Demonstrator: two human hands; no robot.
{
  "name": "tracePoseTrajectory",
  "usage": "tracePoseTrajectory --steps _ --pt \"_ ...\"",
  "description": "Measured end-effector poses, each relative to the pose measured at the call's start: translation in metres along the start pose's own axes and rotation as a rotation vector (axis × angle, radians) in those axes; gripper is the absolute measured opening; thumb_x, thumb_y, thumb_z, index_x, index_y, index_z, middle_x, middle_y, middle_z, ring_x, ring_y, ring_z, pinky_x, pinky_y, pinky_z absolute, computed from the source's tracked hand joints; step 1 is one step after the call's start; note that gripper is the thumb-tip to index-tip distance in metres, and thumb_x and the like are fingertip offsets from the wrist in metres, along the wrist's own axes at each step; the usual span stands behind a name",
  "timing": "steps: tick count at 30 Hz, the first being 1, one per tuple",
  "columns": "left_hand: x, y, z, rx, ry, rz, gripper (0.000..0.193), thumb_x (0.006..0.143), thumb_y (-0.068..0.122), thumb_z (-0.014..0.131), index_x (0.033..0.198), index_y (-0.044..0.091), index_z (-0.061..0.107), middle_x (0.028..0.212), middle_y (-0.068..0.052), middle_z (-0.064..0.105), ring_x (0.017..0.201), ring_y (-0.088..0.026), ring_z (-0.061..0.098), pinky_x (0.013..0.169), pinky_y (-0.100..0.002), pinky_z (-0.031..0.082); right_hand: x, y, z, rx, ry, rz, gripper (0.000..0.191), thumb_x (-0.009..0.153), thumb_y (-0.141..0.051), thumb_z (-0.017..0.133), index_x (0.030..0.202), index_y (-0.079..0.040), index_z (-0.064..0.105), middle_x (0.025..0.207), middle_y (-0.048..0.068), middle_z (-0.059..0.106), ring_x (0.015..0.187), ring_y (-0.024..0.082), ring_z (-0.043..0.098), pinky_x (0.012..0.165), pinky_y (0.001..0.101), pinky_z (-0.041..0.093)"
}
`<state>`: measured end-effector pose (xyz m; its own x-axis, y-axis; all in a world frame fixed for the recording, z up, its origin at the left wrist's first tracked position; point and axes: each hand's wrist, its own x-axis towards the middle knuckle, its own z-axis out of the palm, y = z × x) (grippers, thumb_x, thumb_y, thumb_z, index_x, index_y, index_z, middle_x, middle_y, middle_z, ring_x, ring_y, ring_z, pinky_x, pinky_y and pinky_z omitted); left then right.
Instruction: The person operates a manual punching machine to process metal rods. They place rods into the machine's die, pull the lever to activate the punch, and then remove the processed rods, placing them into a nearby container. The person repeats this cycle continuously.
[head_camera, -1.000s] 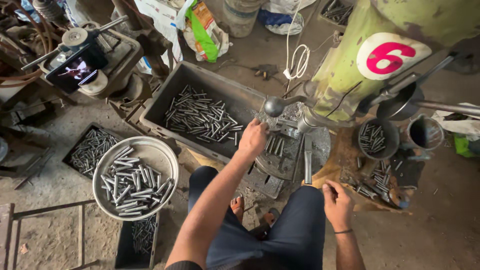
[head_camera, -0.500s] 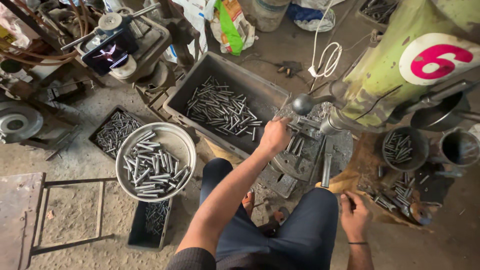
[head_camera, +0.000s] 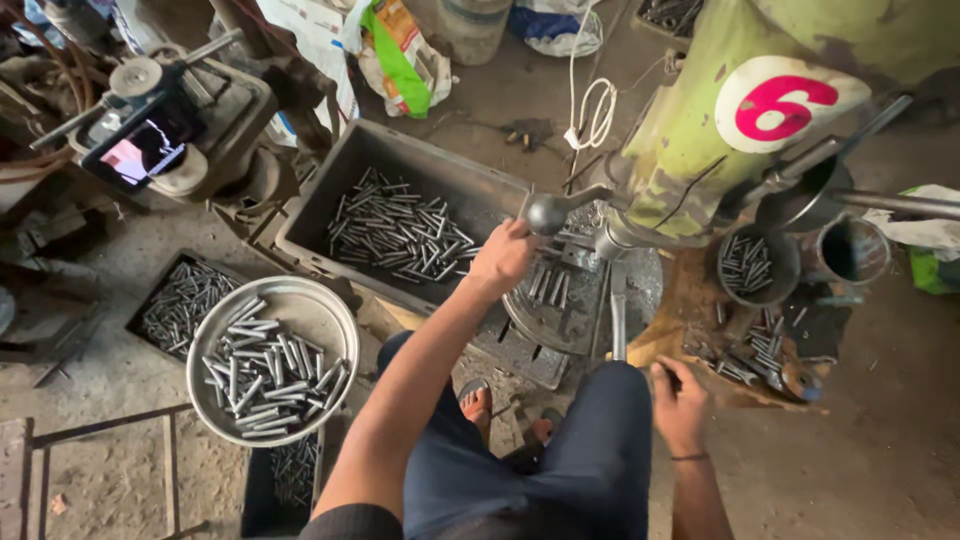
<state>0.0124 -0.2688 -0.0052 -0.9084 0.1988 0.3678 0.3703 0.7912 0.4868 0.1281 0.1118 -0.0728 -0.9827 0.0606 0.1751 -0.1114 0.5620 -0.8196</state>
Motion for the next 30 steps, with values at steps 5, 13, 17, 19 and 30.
tracePoseTrajectory --steps 5,13,17,19,30 --pt "0.030 -0.019 -0.002 0.148 -0.217 0.176 0.022 0.079 0.012 0.067 0.100 0.008 0.072 0.116 -0.012 0.067 0.116 -0.034 0.061 0.096 -0.045 0.051 -0.013 0.022 -0.017 0.017 -0.006 -0.125 0.024 0.102 -0.021 0.069 0.116 -0.001 0.071 0.098 0.008 0.074 0.087 0.011 0.069 0.080 0.0281 0.054" --pt "0.027 -0.017 0.000 0.242 -0.143 0.215 0.025 0.069 0.018 0.067 0.092 0.013 0.074 0.110 -0.006 0.068 0.109 -0.029 0.063 0.095 -0.039 0.051 -0.012 0.042 -0.028 0.028 -0.023 0.130 0.028 0.103 -0.024 0.069 0.120 -0.002 0.072 0.081 0.004 0.066 0.067 0.008 0.058 0.063 0.0267 0.048" --pt "0.009 -0.015 -0.001 0.574 -0.047 0.469 0.021 0.070 0.028 0.069 0.085 0.014 0.074 0.097 -0.002 0.063 0.102 -0.023 0.058 0.092 -0.038 0.047 -0.006 0.043 -0.021 -0.170 0.030 -0.126 0.024 0.100 -0.020 0.071 0.115 -0.001 0.073 0.084 0.001 0.068 0.074 0.006 0.063 0.070 0.0236 0.050" --pt "0.008 -0.016 0.000 0.555 -0.049 0.511 0.013 0.076 0.026 0.068 0.081 0.015 0.072 0.098 -0.001 0.062 0.102 -0.022 0.058 0.088 -0.036 0.046 -0.003 0.041 -0.018 -0.025 -0.012 0.037 0.024 0.102 -0.019 0.070 0.116 -0.001 0.072 0.080 0.001 0.066 0.068 0.007 0.058 0.064 0.0244 0.047" --pt "0.035 -0.042 0.017 0.151 -0.154 0.336 0.010 0.075 0.022 0.068 0.082 0.019 0.074 0.102 -0.001 0.069 0.110 -0.023 0.060 0.095 -0.040 0.048 -0.003 0.038 -0.014 0.023 -0.009 0.004 0.025 0.101 -0.021 0.070 0.116 -0.002 0.073 0.081 -0.001 0.064 0.071 0.004 0.054 0.065 0.0227 0.047"
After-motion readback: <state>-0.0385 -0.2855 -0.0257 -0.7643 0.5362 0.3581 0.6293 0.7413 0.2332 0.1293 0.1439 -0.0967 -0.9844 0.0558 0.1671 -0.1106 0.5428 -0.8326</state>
